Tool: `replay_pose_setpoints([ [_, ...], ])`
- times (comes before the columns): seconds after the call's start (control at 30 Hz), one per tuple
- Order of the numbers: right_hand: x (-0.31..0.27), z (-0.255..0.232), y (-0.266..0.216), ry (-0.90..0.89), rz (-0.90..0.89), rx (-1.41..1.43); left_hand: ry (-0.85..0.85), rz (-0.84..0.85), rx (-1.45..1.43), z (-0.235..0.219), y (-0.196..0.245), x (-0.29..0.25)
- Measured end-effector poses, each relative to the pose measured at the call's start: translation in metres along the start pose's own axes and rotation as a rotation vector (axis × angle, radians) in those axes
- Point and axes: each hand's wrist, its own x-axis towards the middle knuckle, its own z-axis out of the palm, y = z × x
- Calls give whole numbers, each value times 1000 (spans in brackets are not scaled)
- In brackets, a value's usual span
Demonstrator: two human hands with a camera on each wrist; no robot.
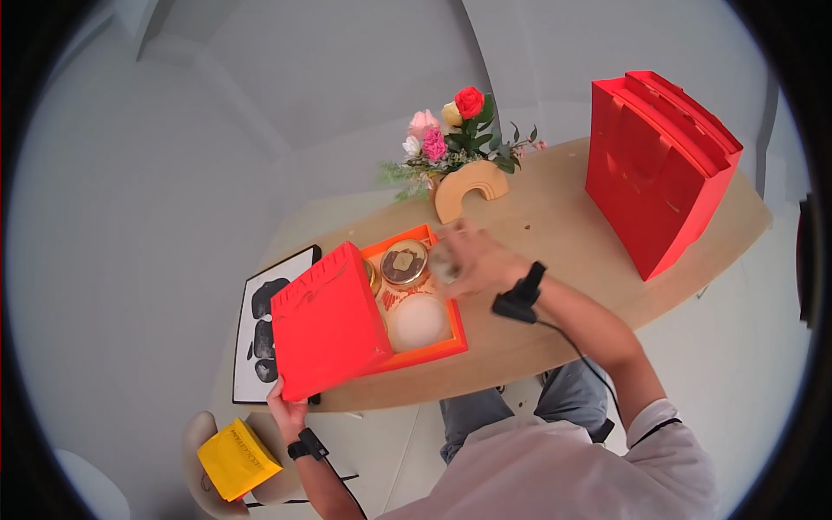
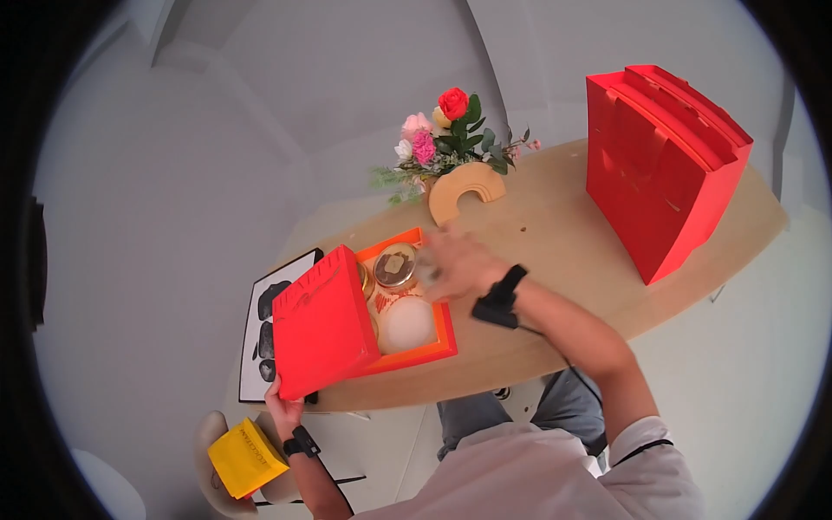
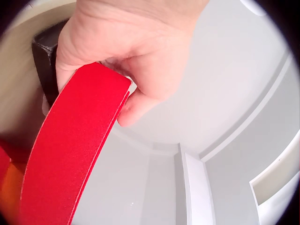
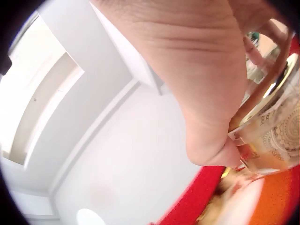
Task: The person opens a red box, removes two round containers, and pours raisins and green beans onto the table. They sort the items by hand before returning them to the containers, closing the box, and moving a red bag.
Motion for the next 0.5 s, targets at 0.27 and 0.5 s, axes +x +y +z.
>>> replay_pose_setpoints([
  [0.27,-39,-28,139,75,482,-159,13,38,118,30,-9,9],
  [0.5,-40,-32,154,32,513,-247,1,5,261,39,-11,20],
])
